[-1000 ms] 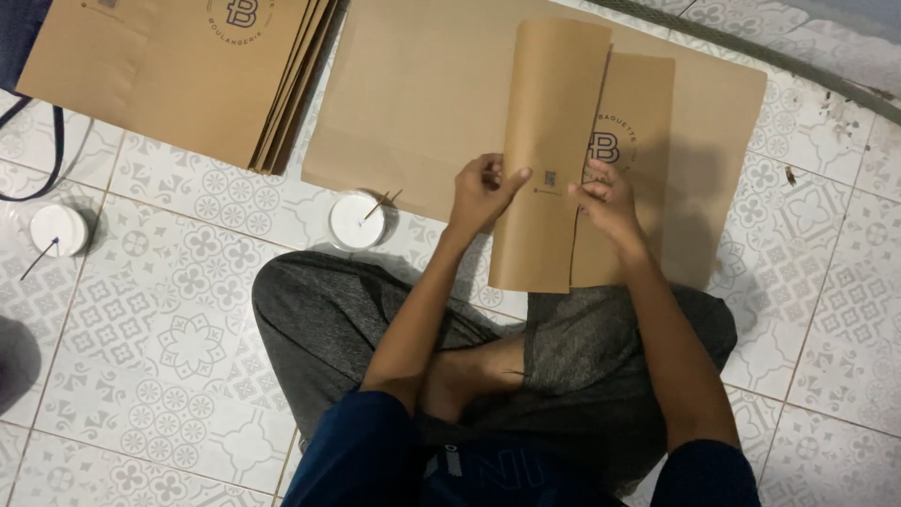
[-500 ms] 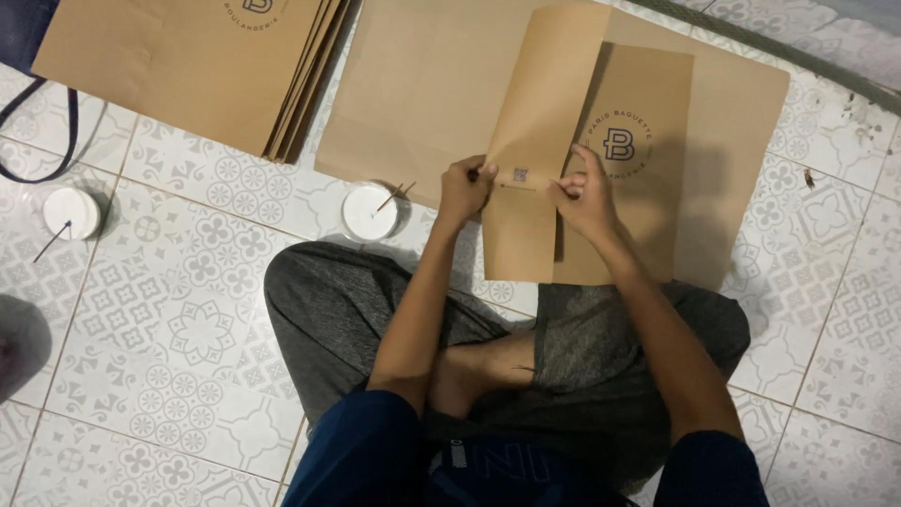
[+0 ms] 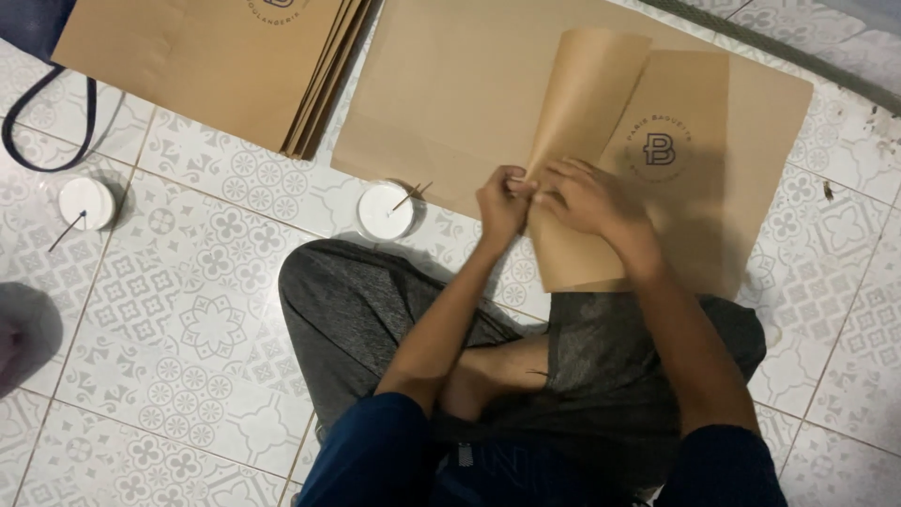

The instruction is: The person sits on the floor and assembles brown paper bags by applying glue to the edges, folding the paper, and pressing the seams to secure them. They repeat this process for multiple bags, stacking the finished ones to the side.

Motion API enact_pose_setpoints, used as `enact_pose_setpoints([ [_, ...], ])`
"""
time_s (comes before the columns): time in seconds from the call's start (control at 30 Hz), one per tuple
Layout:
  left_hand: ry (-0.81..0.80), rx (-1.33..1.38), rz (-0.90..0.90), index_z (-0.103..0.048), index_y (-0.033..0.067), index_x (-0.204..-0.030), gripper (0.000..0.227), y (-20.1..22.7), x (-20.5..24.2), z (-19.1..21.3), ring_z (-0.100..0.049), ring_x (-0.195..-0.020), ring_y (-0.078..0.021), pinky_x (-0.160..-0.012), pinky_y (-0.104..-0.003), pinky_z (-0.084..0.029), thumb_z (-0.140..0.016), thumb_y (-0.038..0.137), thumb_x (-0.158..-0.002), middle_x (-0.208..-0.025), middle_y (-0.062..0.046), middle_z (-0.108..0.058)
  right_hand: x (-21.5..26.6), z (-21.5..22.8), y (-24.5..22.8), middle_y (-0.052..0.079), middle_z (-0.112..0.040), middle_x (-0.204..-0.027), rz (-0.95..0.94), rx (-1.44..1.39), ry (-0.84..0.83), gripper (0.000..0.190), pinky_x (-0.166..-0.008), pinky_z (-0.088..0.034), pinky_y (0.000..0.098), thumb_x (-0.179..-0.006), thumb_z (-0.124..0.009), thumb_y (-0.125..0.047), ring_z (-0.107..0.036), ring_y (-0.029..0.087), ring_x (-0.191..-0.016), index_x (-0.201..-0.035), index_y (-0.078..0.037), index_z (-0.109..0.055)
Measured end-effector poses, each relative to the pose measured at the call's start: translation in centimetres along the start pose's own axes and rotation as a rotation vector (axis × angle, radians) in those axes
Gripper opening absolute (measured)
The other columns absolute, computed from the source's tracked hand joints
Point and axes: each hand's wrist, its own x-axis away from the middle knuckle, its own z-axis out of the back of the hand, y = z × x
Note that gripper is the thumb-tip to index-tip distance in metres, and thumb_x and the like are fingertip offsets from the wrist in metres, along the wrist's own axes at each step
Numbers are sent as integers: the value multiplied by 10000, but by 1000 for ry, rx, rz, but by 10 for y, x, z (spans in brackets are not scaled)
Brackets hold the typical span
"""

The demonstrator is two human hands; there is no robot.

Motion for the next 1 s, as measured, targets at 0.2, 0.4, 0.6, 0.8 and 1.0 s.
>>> enact_pose_setpoints([
  [0.2, 103, 166, 70, -686, 91, -1074, 308, -37, 11, -46, -725, -735, -273, -664, -385, -581, -851, 170, -825, -800, -169, -754, -30, -87, 40, 176, -362, -1632, -53, -83, 148, 597, -1172, -308, 629, -1096, -368, -424, -306, 386, -1516, -1551, -44, -439],
  [0.4, 28, 110, 238, -732, 164, -1013, 301, -32, -23, -36, -735, -661, -247, -603, -376, -599, -861, 220, -747, -757, -117, -763, -5, -116, 10, 323, -527, -1464, 90, -33, 569, 700, -1072, -399, 634, -856, -707, -229, -472, 473, -1382, -1430, 130, -528],
  [0.6, -96, 125, 152, -802, 81, -951, 210, -4, -36, -19, -663, -525, -198, -490, -330, -557, -749, 34, -754, -688, -140, -729, -10, -137, 6, 389, -442, -1498, 154, -75, 641, 521, -1140, -382, 592, -936, -562, 31, -391, 493, -1429, -1427, 187, -488],
  [0.8, -71, 117, 75, -798, 41, -971, 177, -6, -43, -20, -661, -523, -169, -461, -318, -537, -761, 38, -797, -769, -151, -765, -10, -158, 11, 389, -446, -1495, 118, -58, 588, 574, -1086, -384, 661, -902, -536, 63, -402, 488, -1426, -1459, 178, -454],
  [1.0, -24, 226, 124, -765, -12, -1042, 241, 8, -50, -20, -636, -521, -168, -435, -320, -556, -780, 51, -810, -822, -169, -759, -5, -172, 14, 362, -490, -1476, 115, -10, 593, 572, -1105, -404, 602, -886, -575, 37, -444, 454, -1415, -1442, 146, -497],
])
